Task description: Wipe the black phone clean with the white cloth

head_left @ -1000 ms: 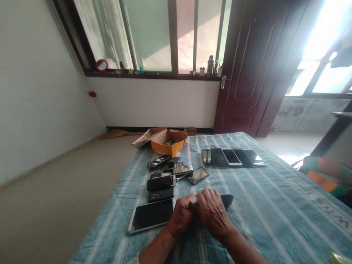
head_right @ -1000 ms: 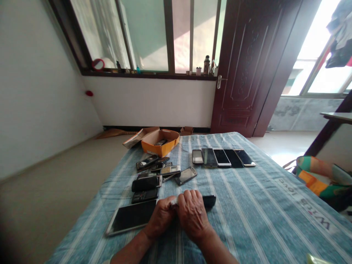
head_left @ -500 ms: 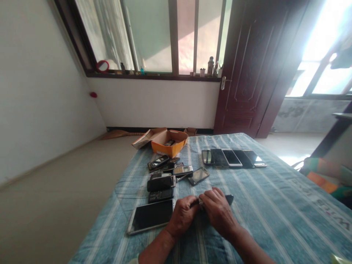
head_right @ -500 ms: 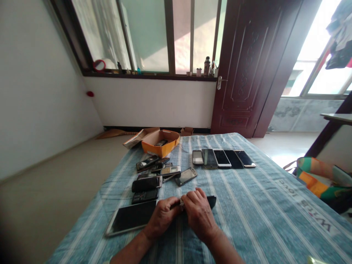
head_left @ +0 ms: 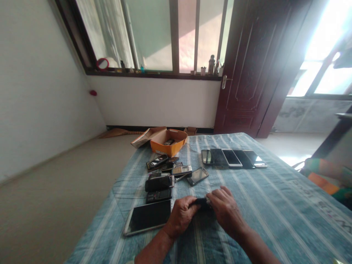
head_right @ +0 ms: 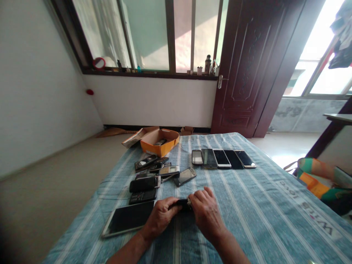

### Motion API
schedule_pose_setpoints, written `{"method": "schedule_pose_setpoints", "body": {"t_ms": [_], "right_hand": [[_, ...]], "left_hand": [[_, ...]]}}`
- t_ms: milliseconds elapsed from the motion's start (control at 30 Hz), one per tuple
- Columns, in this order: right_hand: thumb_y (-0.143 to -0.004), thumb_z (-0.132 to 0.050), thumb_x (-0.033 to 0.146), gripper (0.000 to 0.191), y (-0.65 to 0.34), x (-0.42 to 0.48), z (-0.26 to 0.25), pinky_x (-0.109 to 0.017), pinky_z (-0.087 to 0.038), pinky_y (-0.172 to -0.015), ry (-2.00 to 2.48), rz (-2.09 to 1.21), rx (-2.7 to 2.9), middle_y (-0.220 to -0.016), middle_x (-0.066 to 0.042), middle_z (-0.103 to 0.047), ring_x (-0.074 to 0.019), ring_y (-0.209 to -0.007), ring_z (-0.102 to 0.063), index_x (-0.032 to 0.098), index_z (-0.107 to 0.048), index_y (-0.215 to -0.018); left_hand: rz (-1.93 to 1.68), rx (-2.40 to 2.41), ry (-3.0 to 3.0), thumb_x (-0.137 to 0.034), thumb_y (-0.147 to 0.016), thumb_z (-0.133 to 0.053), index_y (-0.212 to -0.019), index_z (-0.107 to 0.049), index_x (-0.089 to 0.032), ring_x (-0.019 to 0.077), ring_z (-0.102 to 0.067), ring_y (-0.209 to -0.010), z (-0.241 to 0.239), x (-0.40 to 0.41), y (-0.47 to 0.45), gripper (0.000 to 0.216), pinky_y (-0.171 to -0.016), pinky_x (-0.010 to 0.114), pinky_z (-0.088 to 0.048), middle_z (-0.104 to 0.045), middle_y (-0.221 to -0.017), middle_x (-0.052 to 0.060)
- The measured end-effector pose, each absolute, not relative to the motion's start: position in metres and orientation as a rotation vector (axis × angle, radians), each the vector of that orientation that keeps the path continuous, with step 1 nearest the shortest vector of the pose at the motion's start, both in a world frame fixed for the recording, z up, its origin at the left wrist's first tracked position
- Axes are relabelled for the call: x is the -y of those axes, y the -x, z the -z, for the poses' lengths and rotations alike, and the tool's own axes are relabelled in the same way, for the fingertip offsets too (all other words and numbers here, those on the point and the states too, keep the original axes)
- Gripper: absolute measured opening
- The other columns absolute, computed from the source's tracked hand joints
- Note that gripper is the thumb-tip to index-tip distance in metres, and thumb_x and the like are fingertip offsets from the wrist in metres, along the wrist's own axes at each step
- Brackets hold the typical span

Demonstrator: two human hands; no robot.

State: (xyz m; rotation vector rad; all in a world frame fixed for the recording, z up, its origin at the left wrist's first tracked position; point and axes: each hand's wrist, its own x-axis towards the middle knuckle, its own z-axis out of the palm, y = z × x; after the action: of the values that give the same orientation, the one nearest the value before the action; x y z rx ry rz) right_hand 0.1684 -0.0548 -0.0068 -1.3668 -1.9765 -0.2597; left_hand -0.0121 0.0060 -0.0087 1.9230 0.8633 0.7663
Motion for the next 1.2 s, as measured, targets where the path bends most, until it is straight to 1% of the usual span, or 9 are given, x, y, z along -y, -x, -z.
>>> {"method": "schedule_pose_setpoints", "body": {"t_ms": [133, 233, 533, 600, 667, 733, 833, 1067, 1200], "right_hand": [[-0.092, -0.043, 0.013, 0.02, -0.139, 0.046, 0.007, -0.039, -0.031, -0.096, 1.361, 0.228, 1.981, -0.075, -0.001, -0.056, -0.0167, -0.074, -0.052, 0.021, -0.056, -0.079], [-0.091, -0.044, 0.013, 0.019, -0.131, 0.042, 0.008, -0.039, -0.03, -0.098, 1.355, 0.222, 1.972, -0.073, 0.0, -0.055, -0.0161, -0.072, -0.052, 0.021, -0.056, -0.078], [-0.095, -0.041, 0.015, 0.02, -0.185, 0.053, 0.002, -0.041, -0.034, -0.097, 1.338, 0.221, 2.037, -0.076, 0.0, -0.058, -0.0145, -0.072, -0.055, 0.022, -0.06, -0.092], [-0.095, -0.042, 0.016, 0.02, -0.199, 0.055, 0.003, -0.038, -0.04, -0.091, 1.337, 0.201, 2.035, -0.077, -0.001, -0.059, -0.0148, -0.072, -0.055, 0.021, -0.061, -0.094], [-0.095, -0.042, 0.018, 0.02, -0.211, 0.057, 0.006, -0.032, -0.045, -0.079, 1.353, 0.149, 2.021, -0.08, -0.002, -0.06, -0.0154, -0.073, -0.056, 0.021, -0.062, -0.094], [-0.095, -0.043, 0.02, 0.019, -0.219, 0.059, 0.01, -0.028, -0.047, -0.07, 1.377, 0.089, 1.99, -0.083, -0.004, -0.06, -0.0157, -0.076, -0.057, 0.021, -0.062, -0.095], [-0.095, -0.042, 0.021, 0.02, -0.221, 0.06, 0.013, -0.028, -0.046, -0.069, 1.41, 0.074, 1.968, -0.085, -0.004, -0.06, -0.016, -0.077, -0.056, 0.021, -0.062, -0.097], [-0.093, -0.044, 0.015, 0.018, -0.18, 0.053, 0.003, -0.029, -0.038, -0.069, 1.382, 0.32, 2.037, -0.074, -0.002, -0.053, -0.0167, -0.072, -0.049, 0.019, -0.06, -0.087], [-0.092, -0.045, 0.016, 0.019, -0.145, 0.043, 0.003, -0.032, -0.037, -0.075, 1.353, 0.361, 2.048, -0.071, -0.001, -0.052, -0.0169, -0.069, -0.047, 0.02, -0.056, -0.077]], "left_hand": [[-0.822, -0.861, -1.964, -0.037, -0.082, -0.054, -0.065, -0.059, -0.017, 0.0144, -0.051, -0.064, 0.01, -0.006, 0.013, 0.028, -0.06, 0.023, -0.039, -0.056, -0.065, -0.002], [-0.843, -0.873, -1.968, -0.041, -0.083, -0.052, -0.063, -0.055, -0.017, 0.0133, -0.047, -0.061, 0.012, -0.007, 0.013, 0.032, -0.057, 0.022, -0.038, -0.052, -0.062, -0.003], [-0.741, -0.891, -1.941, -0.035, -0.08, -0.056, -0.078, -0.068, -0.018, 0.0168, -0.057, -0.07, 0.006, -0.006, 0.013, 0.021, -0.064, 0.023, -0.042, -0.064, -0.072, 0.0], [-0.742, -0.895, -1.927, -0.035, -0.08, -0.056, -0.079, -0.069, -0.018, 0.0168, -0.057, -0.069, 0.006, -0.005, 0.013, 0.022, -0.063, 0.023, -0.042, -0.064, -0.071, 0.0], [-0.754, -0.9, -1.923, -0.035, -0.08, -0.056, -0.078, -0.068, -0.018, 0.0166, -0.057, -0.068, 0.007, -0.006, 0.013, 0.022, -0.061, 0.022, -0.041, -0.063, -0.069, 0.0], [-0.766, -0.901, -1.933, -0.035, -0.08, -0.056, -0.076, -0.068, -0.018, 0.0163, -0.056, -0.067, 0.009, -0.007, 0.013, 0.021, -0.061, 0.022, -0.041, -0.062, -0.067, 0.0], [-0.777, -0.905, -1.961, -0.034, -0.08, -0.056, -0.076, -0.067, -0.018, 0.0162, -0.055, -0.066, 0.011, -0.009, 0.013, 0.021, -0.06, 0.023, -0.04, -0.06, -0.066, -0.001], [-0.757, -0.864, -1.998, -0.034, -0.082, -0.052, -0.075, -0.065, -0.018, 0.0167, -0.055, -0.069, 0.009, -0.009, 0.012, 0.021, -0.063, 0.023, -0.04, -0.061, -0.07, 0.0], [-0.806, -0.853, -2.032, -0.041, -0.083, -0.052, -0.066, -0.057, -0.018, 0.0148, -0.049, -0.064, 0.008, -0.009, 0.012, 0.029, -0.059, 0.023, -0.038, -0.054, -0.064, -0.002]]}}
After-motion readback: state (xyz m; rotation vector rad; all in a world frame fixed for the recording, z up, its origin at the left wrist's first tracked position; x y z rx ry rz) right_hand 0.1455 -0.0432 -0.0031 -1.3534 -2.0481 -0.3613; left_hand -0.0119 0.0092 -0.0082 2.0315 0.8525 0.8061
